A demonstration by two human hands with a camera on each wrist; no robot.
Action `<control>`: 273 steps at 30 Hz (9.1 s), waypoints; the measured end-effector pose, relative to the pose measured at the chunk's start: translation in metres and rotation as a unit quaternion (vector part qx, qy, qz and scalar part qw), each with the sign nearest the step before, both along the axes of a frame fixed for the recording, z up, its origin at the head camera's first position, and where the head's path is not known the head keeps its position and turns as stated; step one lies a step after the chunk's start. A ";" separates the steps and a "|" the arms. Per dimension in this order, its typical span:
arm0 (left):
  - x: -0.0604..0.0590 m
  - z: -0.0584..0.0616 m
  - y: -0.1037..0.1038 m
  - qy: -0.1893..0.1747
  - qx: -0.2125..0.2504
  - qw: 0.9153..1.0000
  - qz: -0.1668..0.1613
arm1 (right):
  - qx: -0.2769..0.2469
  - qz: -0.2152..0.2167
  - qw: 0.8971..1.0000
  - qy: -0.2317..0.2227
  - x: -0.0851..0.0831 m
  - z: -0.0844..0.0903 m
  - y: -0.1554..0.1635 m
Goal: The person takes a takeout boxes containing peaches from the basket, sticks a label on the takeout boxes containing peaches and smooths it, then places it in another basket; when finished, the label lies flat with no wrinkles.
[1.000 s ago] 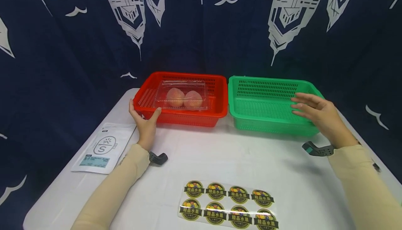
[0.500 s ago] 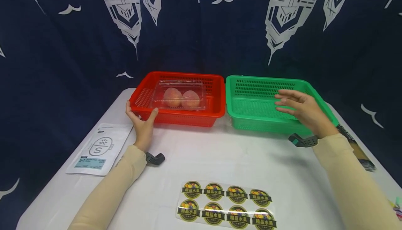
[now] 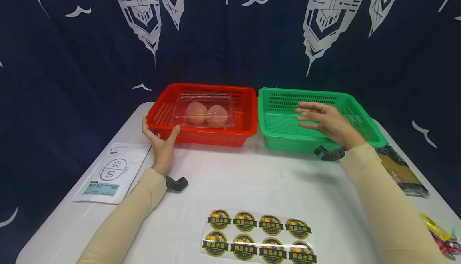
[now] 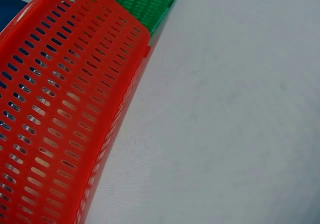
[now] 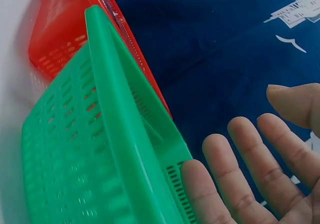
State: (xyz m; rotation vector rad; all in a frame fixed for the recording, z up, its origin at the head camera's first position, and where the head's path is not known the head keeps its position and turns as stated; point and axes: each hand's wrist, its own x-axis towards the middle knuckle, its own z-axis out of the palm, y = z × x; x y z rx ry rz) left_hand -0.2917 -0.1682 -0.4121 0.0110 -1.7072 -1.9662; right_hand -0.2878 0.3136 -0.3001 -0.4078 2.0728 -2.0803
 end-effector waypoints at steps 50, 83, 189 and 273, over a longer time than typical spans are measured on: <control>0.000 0.004 0.000 -0.017 -0.024 1.000 0.006 | 0.001 0.001 1.000 -0.019 -0.056 -0.003 -0.140; 0.003 -0.003 -0.004 -0.022 -0.013 1.000 0.005 | -0.118 -0.112 0.980 -0.111 -0.093 -0.010 -0.210; 0.014 -0.010 0.012 -0.007 -0.004 1.000 0.000 | 0.097 -0.051 0.992 -0.059 -0.085 0.016 -0.183; 0.002 0.002 -0.001 0.007 0.001 1.000 -0.004 | 0.032 -0.016 0.996 -0.084 0.125 -0.007 -0.055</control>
